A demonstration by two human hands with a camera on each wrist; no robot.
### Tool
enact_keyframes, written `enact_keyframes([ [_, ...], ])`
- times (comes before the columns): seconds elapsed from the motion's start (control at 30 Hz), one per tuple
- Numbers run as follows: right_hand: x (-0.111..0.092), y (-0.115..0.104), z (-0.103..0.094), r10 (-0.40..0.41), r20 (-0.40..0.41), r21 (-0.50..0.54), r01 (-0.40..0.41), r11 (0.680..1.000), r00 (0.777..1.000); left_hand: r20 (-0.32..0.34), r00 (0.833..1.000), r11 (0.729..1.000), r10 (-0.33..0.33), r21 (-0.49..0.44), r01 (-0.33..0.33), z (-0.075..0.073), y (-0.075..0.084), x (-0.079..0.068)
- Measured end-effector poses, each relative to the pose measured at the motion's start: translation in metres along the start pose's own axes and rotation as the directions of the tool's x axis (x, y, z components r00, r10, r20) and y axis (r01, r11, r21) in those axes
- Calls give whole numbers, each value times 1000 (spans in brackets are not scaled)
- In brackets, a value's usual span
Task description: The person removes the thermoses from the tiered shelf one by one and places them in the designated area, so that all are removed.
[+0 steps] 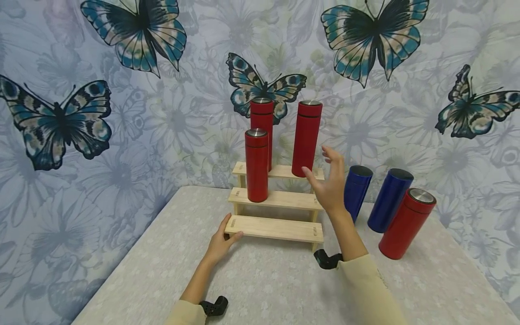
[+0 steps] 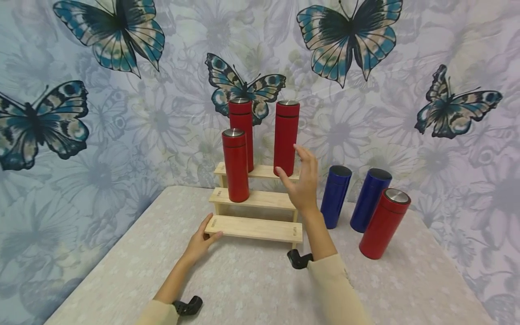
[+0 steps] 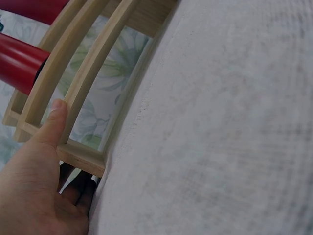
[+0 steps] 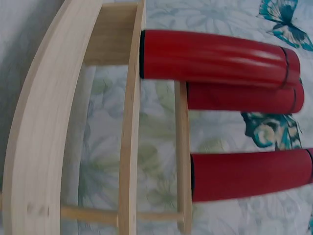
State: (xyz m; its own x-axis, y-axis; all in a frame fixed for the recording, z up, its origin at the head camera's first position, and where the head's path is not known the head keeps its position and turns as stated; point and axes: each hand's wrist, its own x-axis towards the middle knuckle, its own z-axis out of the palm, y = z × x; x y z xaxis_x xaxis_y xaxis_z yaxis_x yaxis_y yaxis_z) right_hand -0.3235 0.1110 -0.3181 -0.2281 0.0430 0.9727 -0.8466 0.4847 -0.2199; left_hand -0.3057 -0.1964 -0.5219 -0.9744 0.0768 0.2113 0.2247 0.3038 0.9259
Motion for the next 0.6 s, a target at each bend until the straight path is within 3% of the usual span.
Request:
enact_keyframes([
  [0.07, 2, 1, 17, 10, 28, 36, -11, 999, 1000, 16, 1000, 1000, -1, -5, 1, -3, 9, -4],
  [0.23, 1, 2, 53, 110, 112, 109, -122, 986, 988, 8, 1000, 1000, 11, 6, -11, -3, 8, -5],
  [0.3, -4, 1, 64, 166, 163, 114, -185, 976, 973, -11, 1000, 1000, 28, 15, -28, -1, -1, -2],
  [0.6, -28, 4, 101, 325, 318, 136, -382, 914, 891, -7, 999, 999, 34, 9, -34, 0, 1, -3],
])
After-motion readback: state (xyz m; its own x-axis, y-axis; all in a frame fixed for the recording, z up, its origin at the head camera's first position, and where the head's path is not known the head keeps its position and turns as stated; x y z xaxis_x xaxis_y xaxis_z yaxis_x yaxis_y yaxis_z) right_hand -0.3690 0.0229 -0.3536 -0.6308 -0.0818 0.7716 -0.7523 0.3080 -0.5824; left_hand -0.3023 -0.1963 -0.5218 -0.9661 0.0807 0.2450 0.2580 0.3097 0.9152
